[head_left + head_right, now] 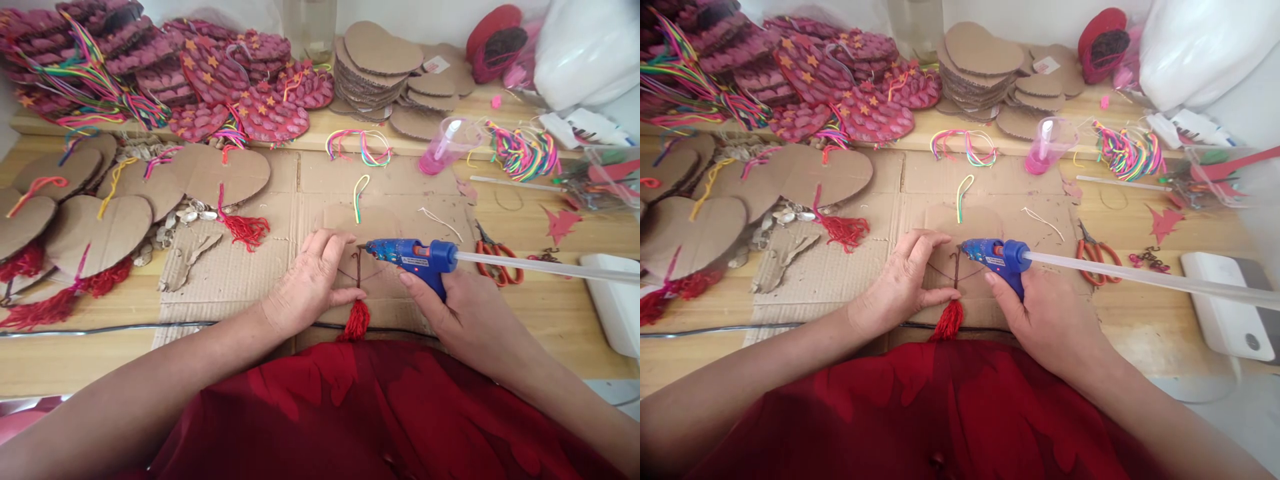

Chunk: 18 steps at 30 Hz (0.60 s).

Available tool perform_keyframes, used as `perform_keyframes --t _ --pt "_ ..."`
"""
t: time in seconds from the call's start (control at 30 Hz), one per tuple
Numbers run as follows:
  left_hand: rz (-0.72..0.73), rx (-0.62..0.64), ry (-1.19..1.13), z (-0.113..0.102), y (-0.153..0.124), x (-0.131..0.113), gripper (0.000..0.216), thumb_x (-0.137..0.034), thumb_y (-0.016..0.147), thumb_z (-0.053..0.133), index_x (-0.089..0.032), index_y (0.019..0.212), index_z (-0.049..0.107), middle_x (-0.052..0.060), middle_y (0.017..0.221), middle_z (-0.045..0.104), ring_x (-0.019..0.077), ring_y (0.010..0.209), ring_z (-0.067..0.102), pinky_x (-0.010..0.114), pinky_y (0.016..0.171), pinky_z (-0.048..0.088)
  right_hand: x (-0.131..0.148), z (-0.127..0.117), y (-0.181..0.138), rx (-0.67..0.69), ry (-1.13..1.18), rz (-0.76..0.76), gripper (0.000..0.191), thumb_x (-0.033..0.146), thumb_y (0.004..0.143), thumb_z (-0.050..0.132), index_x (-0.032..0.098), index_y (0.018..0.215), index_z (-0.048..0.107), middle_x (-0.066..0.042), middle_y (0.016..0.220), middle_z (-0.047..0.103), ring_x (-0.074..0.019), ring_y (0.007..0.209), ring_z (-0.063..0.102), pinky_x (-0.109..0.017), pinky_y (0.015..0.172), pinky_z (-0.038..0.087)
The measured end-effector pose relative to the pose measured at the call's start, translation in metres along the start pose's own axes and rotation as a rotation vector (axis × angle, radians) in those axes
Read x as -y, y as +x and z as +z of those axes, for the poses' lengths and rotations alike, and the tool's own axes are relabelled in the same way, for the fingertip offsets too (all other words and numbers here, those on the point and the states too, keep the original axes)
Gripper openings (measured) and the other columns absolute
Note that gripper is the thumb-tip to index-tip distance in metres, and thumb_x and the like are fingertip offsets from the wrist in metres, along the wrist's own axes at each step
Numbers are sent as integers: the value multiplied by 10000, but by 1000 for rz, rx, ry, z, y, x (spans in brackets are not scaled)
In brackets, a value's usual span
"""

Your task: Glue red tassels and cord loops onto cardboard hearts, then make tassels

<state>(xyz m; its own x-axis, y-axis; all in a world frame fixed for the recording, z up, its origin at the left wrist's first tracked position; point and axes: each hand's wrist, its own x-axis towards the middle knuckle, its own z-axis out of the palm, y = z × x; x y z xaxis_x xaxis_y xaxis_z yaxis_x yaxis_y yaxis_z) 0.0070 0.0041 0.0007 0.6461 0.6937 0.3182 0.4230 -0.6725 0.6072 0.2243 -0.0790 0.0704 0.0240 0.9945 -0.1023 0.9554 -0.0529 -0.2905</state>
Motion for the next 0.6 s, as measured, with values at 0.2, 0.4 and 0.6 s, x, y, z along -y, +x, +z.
perform_keyframes --t 0.2,0.4,0.6 --pt "-13 5 -12 0 0 0 772 -403 732 860 -203 1321 402 118 1251 531 281 1177 530 480 1023 493 1 -4 4 -72 -132 -141 448 549 1005 364 194 885 608 -95 650 570 -274 635 559 -362 559 279" --pt "-11 2 -9 1 0 1 769 -406 734 858 -194 1314 399 116 1244 525 276 1168 526 466 1022 494 1 -8 6 -78 -136 -181 423 513 1014 371 191 886 613 -96 675 599 -271 651 581 -362 583 309" --pt "-1 -13 -21 2 0 2 777 -402 733 860 -228 1319 379 102 1245 511 290 1171 532 483 1011 499 2 -13 10 -31 -118 -186 399 501 1004 388 214 835 607 -68 623 569 -255 613 561 -354 576 301"
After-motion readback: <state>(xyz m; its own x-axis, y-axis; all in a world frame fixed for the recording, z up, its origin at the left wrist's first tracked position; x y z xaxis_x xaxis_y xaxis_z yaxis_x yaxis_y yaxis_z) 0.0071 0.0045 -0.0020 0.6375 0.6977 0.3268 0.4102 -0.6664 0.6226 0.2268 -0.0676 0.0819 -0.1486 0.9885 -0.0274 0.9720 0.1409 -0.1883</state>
